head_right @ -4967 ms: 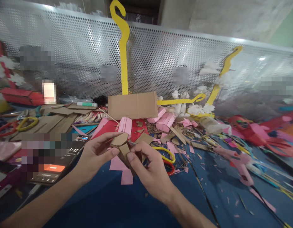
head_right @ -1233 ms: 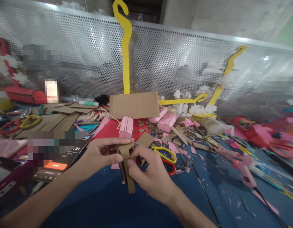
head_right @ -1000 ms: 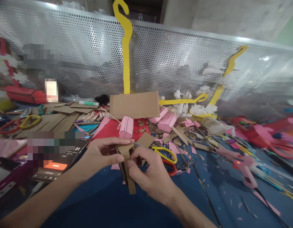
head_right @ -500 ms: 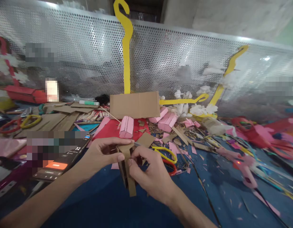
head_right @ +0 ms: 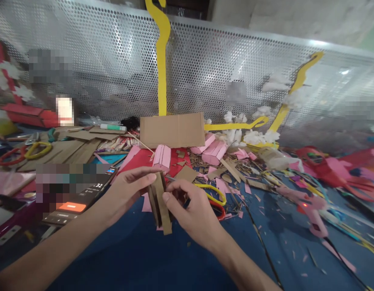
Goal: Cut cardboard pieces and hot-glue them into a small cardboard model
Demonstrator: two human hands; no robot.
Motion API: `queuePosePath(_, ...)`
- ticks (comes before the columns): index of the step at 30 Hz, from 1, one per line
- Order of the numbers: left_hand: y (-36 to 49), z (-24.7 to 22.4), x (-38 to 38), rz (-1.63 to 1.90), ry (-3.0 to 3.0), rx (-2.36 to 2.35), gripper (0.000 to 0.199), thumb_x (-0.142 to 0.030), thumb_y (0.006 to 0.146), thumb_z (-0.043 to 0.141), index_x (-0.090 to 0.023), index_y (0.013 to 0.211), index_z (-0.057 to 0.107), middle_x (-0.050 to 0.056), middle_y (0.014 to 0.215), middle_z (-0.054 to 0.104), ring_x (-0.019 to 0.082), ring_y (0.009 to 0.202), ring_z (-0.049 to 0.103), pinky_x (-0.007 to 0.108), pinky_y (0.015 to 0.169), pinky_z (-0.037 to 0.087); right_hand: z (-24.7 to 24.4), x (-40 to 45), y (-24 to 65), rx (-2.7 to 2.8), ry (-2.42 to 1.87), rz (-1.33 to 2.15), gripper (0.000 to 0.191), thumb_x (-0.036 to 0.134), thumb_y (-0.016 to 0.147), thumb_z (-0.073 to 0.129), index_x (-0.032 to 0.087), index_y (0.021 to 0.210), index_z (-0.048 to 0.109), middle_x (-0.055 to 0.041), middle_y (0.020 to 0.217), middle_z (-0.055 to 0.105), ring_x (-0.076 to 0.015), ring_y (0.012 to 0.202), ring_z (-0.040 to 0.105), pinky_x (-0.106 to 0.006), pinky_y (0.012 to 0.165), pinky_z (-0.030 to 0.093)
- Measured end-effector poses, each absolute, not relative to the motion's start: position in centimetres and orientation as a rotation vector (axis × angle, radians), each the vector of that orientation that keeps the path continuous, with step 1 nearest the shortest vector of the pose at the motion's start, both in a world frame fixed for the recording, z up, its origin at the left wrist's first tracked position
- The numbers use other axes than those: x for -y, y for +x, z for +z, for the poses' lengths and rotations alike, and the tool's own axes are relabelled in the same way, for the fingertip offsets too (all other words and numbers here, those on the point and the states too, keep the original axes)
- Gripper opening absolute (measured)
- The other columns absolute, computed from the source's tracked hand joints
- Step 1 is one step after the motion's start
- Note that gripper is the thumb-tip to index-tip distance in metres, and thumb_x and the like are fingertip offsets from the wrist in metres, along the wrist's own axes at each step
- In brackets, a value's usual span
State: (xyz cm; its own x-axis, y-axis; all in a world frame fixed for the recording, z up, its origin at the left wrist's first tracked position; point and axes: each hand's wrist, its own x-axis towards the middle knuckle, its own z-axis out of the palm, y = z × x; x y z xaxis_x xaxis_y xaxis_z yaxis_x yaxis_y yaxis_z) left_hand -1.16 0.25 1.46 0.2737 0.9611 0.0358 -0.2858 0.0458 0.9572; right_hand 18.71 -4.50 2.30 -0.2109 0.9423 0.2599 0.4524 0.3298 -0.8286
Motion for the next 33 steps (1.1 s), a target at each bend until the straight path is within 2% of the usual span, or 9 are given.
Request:
queuePosePath(4, -1.6, 1.6, -0.9, 1.177, 1.003, -0.778, 0.026, -0.038, 0.078, 0.087, -0.021, 0.098, 0.084, 0.009, 0.103, 0.081, 0.022, 0.094, 0.07, 0.034, 0.085, 0.052, 2.1, 4.5, 18.9, 1.772, -1.224, 0.796, 0.015, 0.035, 0.101, 0.057, 0.022, 0.099, 0.062, 0.0011, 0.082, 0.06, -0.0149, 0.071, 0.054, -0.028, 0.066, 0.044)
queuePosePath(7, -2.0, 1.5, -1.5, 1.268, 0.921, -0.787, 0.026, -0.039, 0.077, 0.088, -0.021, 0.096, 0.085, 0.009, 0.1, 0.081, 0.021, 0.092, 0.069, 0.031, 0.082, 0.052, 1.9, 4.5, 19.0, 1.734, -1.252, 0.808, 0.02, 0.039, 0.101, 0.055, 0.022, 0.092, 0.058, 0.0034, 0.075, 0.052, -0.014, 0.066, 0.047, -0.028, 0.061, 0.039)
queuePosePath(11, -2.3, 1.5, -2.0, 1.392, 0.866, -0.815, 0.023, -0.038, 0.074, 0.091, -0.021, 0.087, 0.084, 0.005, 0.091, 0.077, 0.018, 0.086, 0.066, 0.028, 0.072, 0.052, 2.0, 4.4, 18.9, 1.773, -1.327, 0.883, 0.037, 0.047, 0.101, 0.053, 0.02, 0.079, 0.061, 0.0029, 0.068, 0.048, -0.0137, 0.063, 0.041, -0.03, 0.056, 0.03)
queuePosePath(14, -2.4, 1.7, -2.0, 1.418, 0.87, -0.812, 0.022, -0.038, 0.075, 0.091, -0.02, 0.086, 0.084, 0.005, 0.089, 0.074, 0.017, 0.082, 0.063, 0.026, 0.07, 0.052, 2.1, 4.2, 18.7, 1.768, -1.3, 0.96, 0.036, 0.046, 0.099, 0.057, 0.019, 0.075, 0.062, 0.0024, 0.067, 0.049, -0.0135, 0.062, 0.042, -0.029, 0.056, 0.03)
queuePosePath(22, -2.5, 1.7, -1.9, 1.379, 0.787, -0.8, 0.023, -0.038, 0.073, 0.092, -0.019, 0.081, 0.083, 0.004, 0.087, 0.072, 0.014, 0.079, 0.061, 0.023, 0.07, 0.052, 1.6, 3.9, 19.0, 1.609, -1.143, 1.184, 0.038, 0.051, 0.097, 0.063, 0.019, 0.077, 0.064, 0.0033, 0.066, 0.051, -0.0114, 0.058, 0.042, -0.028, 0.055, 0.03)
queuePosePath(28, -2.7, 1.0, -2.4, 1.317, 0.717, -0.805, 0.03, -0.038, 0.076, 0.09, -0.017, 0.095, 0.082, 0.009, 0.1, 0.076, 0.019, 0.091, 0.065, 0.028, 0.08, 0.055, 1.1, 3.8, 18.9, 1.47, -1.047, 1.298, 0.04, 0.054, 0.097, 0.066, 0.019, 0.077, 0.061, 0.005, 0.063, 0.049, -0.0101, 0.056, 0.038, -0.028, 0.055, 0.026)
queuePosePath(33, -2.6, 1.2, -2.3, 1.292, 0.687, -0.797, 0.028, -0.035, 0.077, 0.088, -0.016, 0.097, 0.08, 0.009, 0.103, 0.077, 0.02, 0.094, 0.068, 0.03, 0.083, 0.055, 1.1, 3.9, 18.9, 1.403, -0.99, 1.385, 0.042, 0.052, 0.097, 0.068, 0.019, 0.073, 0.057, 0.0057, 0.061, 0.048, -0.0101, 0.056, 0.035, -0.029, 0.056, 0.023)
